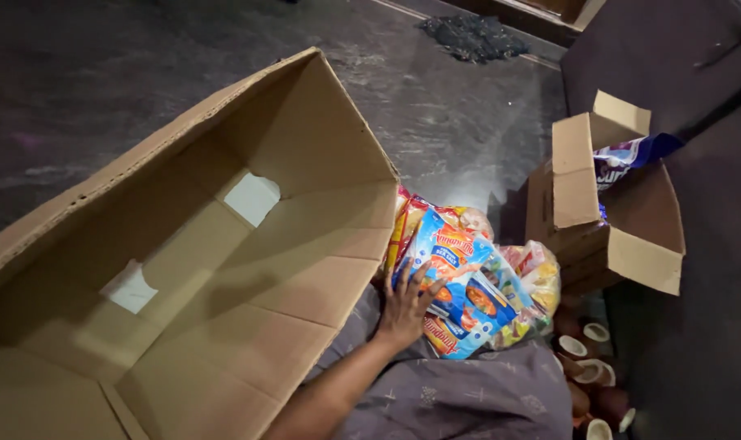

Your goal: Sorting grocery snacks and weighing coconut shells on a digital scale on the floor.

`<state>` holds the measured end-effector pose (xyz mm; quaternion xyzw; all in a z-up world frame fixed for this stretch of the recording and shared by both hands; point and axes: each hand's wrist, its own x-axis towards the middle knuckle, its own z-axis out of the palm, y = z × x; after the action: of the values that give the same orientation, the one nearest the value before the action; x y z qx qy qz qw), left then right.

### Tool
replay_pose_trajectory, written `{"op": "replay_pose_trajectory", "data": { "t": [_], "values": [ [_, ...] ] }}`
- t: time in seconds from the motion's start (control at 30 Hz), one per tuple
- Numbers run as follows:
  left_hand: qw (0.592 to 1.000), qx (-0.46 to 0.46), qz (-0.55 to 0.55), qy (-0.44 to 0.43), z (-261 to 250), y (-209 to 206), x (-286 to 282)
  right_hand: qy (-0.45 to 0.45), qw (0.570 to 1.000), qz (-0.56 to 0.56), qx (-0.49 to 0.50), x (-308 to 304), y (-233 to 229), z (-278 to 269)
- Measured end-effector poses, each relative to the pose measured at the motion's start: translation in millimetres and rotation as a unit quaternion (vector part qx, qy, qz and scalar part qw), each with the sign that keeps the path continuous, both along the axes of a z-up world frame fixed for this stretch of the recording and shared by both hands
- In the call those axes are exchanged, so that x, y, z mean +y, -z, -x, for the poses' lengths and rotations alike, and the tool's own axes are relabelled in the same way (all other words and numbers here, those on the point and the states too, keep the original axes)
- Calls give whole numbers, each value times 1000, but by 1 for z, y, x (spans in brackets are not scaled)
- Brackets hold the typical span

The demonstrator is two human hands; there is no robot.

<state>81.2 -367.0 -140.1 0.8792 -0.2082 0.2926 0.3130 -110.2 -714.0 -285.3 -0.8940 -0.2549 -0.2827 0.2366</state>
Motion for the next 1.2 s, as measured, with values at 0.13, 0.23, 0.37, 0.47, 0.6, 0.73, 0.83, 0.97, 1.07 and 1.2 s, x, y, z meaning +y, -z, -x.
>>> {"op": "replay_pose_trajectory", "data": {
  "t": [0.13, 0.23, 0.37, 0.47, 0.6, 0.73, 0.83, 0.97, 1.07, 1.2],
  "values": [
    [999, -31, -16, -30, -6, 1, 0, 24, 997, 37, -58, 122, -118, -124],
    [1000, 0, 16, -6, -3, -19, 6, 33, 993, 67, -91, 207, -234, -194],
    [990, 119, 8, 72, -17, -25, 25, 137, 987, 84, 4, 230, -218, -254],
    [991, 95, 12, 97, -33, -28, 47, 176, 975, 93, 94, 225, -194, -263],
    [992, 49, 76, 83, -56, -13, 51, 157, 980, 84, 89, 225, -196, -262],
    [976, 26, 193, 98, -43, -79, 71, 148, 981, 77, 96, 226, -198, -261],
    [973, -6, 219, 67, -40, -100, 78, 149, 981, 72, 101, 226, -195, -262],
    [981, -51, 176, -61, -36, -123, 90, 153, 981, 70, 95, 223, -189, -264],
    [978, -42, 144, -146, -32, -150, 99, 156, 980, 68, 100, 226, -195, -261],
    [970, -9, 142, -198, -38, -164, 126, 158, 979, 70, 106, 224, -196, -262]
  ]
}}
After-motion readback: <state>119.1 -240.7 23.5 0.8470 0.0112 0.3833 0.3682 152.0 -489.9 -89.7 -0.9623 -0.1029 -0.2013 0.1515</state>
